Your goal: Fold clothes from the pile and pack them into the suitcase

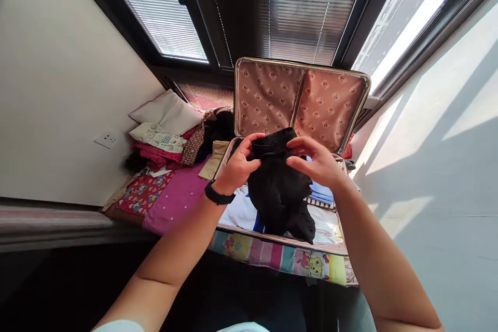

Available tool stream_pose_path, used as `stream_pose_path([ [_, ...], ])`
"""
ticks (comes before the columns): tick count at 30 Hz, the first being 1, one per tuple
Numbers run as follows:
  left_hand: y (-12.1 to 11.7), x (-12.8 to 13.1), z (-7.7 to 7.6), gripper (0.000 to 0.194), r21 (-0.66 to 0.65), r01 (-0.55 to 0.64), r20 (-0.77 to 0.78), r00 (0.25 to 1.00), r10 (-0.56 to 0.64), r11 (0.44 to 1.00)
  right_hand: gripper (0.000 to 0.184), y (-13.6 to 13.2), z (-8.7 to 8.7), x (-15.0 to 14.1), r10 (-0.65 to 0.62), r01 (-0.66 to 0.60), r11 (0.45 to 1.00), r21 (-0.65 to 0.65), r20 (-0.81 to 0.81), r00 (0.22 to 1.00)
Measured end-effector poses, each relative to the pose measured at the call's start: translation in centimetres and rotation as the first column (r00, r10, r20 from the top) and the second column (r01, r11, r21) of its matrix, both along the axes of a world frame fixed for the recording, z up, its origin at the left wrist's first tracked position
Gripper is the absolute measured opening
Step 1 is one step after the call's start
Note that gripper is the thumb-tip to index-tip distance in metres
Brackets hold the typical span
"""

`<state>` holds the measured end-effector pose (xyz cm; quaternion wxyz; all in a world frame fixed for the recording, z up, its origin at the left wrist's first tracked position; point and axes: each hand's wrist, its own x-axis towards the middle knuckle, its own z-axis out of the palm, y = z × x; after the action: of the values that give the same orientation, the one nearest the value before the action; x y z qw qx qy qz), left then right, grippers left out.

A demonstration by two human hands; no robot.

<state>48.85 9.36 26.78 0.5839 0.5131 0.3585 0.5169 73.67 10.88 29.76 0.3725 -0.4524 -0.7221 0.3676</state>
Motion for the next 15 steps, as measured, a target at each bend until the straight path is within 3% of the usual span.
stream_pose_path([
  [2, 0.4, -0.6, 0.8, 0.067, 0.097, 0.036, -0.086, 0.996, -0.028, 0.995, 0.072, 0.4, -1.2, 1.3, -0.079, 0.067, 0.995, -0.075, -0.181, 0.98],
  [4, 1.0, -1.0, 1.6, 0.059, 0.188, 0.086, -0.172, 0.984, -0.053, 0.978, 0.087, 0.9, -2.3, 1.8, -0.066, 0.024, 0.984, -0.176, -0.24, 0.969],
  [6, 1.5, -1.4, 2.2, 0.049, 0.265, 0.112, -0.249, 0.968, -0.044, 0.958, 0.082, 1.4, -3.1, 1.6, -0.012, -0.057, 0.958, -0.28, -0.241, 0.971],
  [8, 1.8, -1.9, 2.7, 0.041, 0.303, 0.115, -0.291, 0.956, -0.024, 0.946, 0.066, 1.8, -3.0, 1.0, -0.038, -0.045, 0.95, -0.308, -0.26, 0.965],
  [11, 2.2, -3.1, 3.5, 0.043, 0.246, 0.097, -0.211, 0.976, -0.045, 0.964, 0.051, 2.1, -1.0, -0.5, -0.107, 0.041, 0.98, -0.196, -0.34, 0.934],
  [15, 3.1, -4.7, 4.5, 0.064, 0.117, 0.159, -0.005, 0.987, -0.16, 0.98, 0.044, 1.8, 3.5, -3.2, -0.153, 0.178, 0.983, 0.034, -0.369, 0.917],
])
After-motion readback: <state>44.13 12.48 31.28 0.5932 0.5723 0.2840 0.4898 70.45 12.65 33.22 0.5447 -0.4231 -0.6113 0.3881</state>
